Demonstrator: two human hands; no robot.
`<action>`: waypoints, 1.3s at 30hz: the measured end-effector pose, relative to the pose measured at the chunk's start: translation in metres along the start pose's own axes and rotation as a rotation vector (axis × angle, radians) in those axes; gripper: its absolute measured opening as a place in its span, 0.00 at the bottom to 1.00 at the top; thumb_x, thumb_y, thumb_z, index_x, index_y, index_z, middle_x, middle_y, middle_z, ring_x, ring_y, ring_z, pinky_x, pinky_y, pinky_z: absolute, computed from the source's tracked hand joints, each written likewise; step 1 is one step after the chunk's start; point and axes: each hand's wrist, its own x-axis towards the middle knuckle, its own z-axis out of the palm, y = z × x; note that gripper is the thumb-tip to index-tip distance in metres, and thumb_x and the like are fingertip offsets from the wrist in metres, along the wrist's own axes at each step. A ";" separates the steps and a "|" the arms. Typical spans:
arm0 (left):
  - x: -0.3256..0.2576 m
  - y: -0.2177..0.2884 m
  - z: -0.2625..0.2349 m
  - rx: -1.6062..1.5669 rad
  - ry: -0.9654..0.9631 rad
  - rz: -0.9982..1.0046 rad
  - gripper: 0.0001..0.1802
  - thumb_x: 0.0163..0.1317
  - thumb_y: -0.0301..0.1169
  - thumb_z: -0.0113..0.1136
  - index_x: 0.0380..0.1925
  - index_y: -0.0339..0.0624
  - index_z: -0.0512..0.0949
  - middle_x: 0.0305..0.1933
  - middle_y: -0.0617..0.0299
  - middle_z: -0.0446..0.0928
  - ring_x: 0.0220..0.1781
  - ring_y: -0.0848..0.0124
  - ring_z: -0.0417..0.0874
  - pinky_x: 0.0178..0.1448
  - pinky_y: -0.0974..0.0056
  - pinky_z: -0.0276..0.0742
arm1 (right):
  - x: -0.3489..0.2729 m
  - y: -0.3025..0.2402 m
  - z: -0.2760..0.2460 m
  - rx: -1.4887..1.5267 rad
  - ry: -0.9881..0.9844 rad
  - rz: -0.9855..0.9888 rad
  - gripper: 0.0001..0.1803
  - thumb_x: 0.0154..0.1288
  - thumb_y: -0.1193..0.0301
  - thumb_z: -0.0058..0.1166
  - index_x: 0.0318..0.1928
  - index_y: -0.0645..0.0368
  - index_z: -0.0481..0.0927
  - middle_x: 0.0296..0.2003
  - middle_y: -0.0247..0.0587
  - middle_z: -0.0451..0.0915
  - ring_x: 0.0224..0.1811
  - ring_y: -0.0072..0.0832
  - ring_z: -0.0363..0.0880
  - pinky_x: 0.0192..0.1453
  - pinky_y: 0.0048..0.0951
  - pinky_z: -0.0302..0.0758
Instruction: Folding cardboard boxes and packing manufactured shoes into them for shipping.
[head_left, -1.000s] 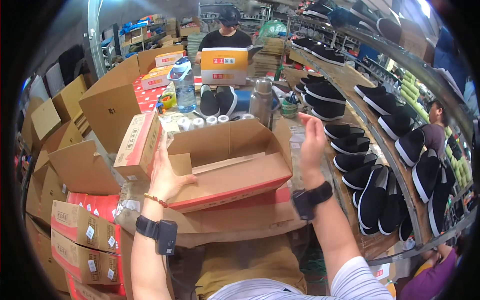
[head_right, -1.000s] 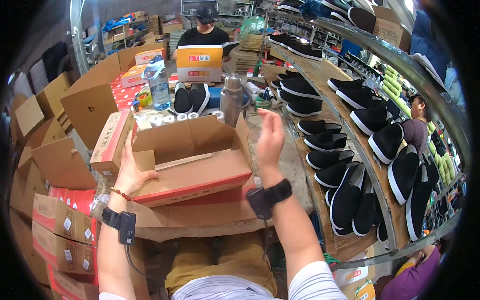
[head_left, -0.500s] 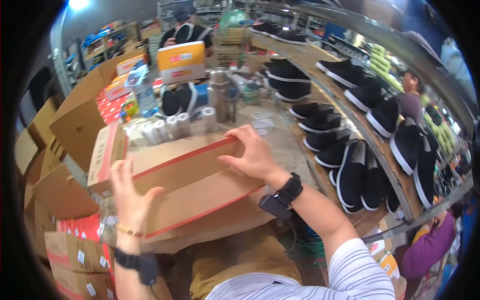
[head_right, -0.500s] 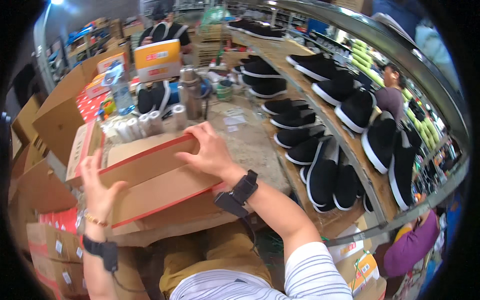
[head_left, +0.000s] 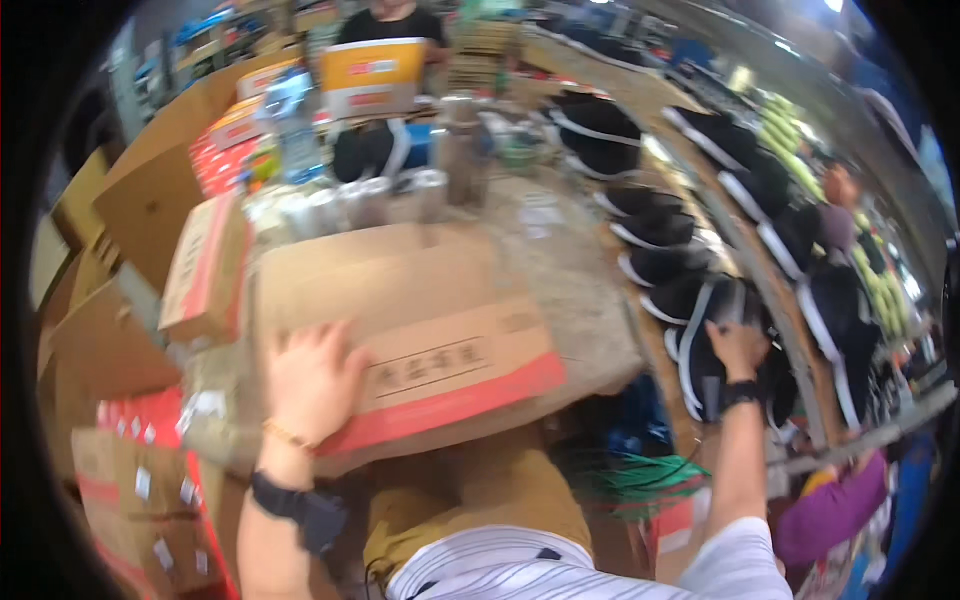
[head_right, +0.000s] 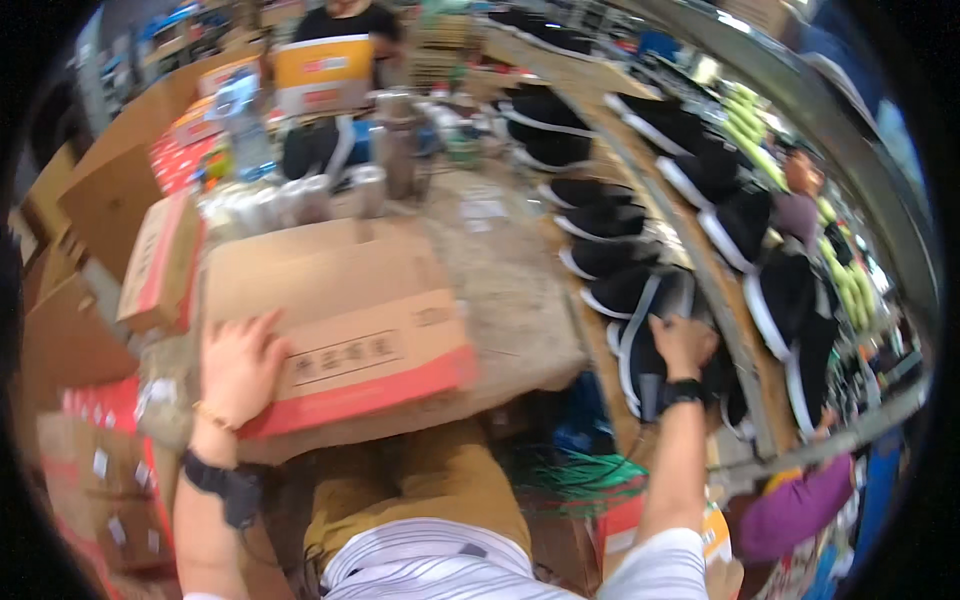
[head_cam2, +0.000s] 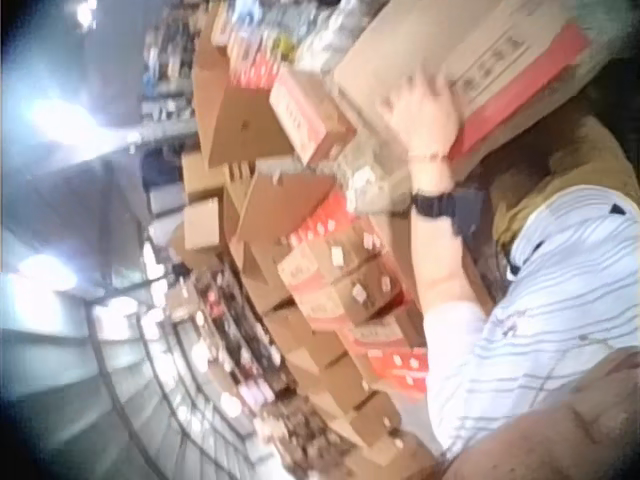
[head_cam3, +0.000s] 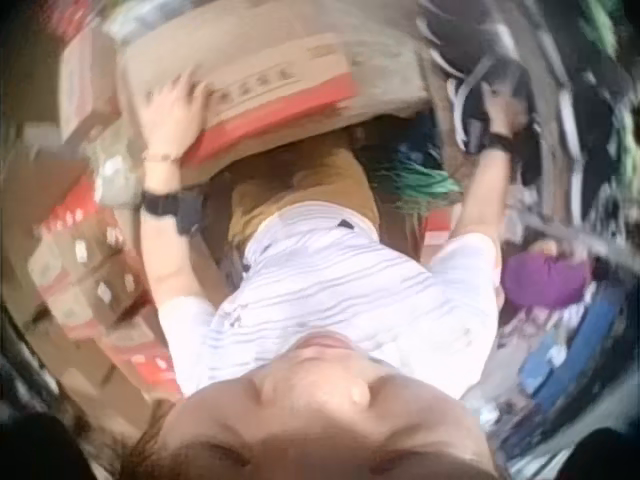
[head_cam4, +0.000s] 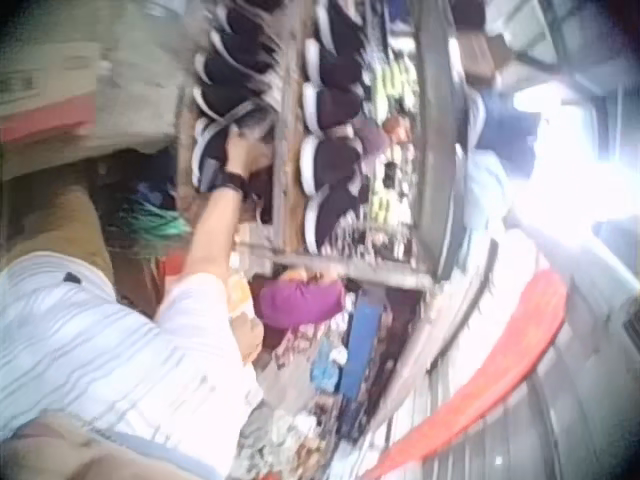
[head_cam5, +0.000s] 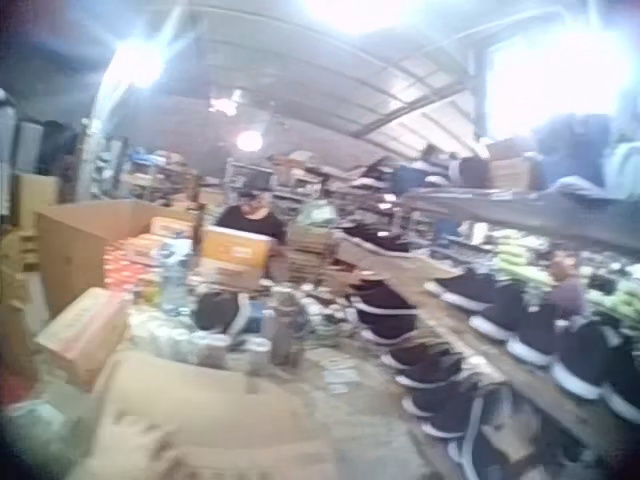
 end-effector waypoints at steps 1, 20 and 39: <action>0.008 0.005 0.011 0.003 0.028 0.039 0.21 0.63 0.44 0.55 0.54 0.51 0.76 0.44 0.58 0.80 0.53 0.58 0.77 0.69 0.41 0.56 | 0.000 0.015 0.011 -0.109 0.171 -0.040 0.25 0.60 0.41 0.50 0.32 0.47 0.88 0.34 0.46 0.85 0.43 0.47 0.83 0.49 0.49 0.73; -0.005 0.024 0.006 -0.138 0.469 0.232 0.15 0.48 0.29 0.66 0.39 0.48 0.85 0.39 0.62 0.79 0.44 0.64 0.77 0.48 0.59 0.69 | -0.124 -0.088 -0.072 2.367 -0.392 -0.304 0.10 0.71 0.67 0.51 0.43 0.62 0.77 0.31 0.38 0.78 0.34 0.25 0.78 0.42 0.24 0.79; 0.020 -0.012 0.027 -0.012 0.354 0.377 0.16 0.50 0.31 0.66 0.42 0.53 0.83 0.36 0.61 0.79 0.36 0.61 0.82 0.37 0.59 0.79 | -0.176 -0.222 -0.084 3.208 -1.735 -0.263 0.26 0.74 0.62 0.43 0.67 0.61 0.63 0.65 0.46 0.67 0.70 0.36 0.64 0.71 0.43 0.65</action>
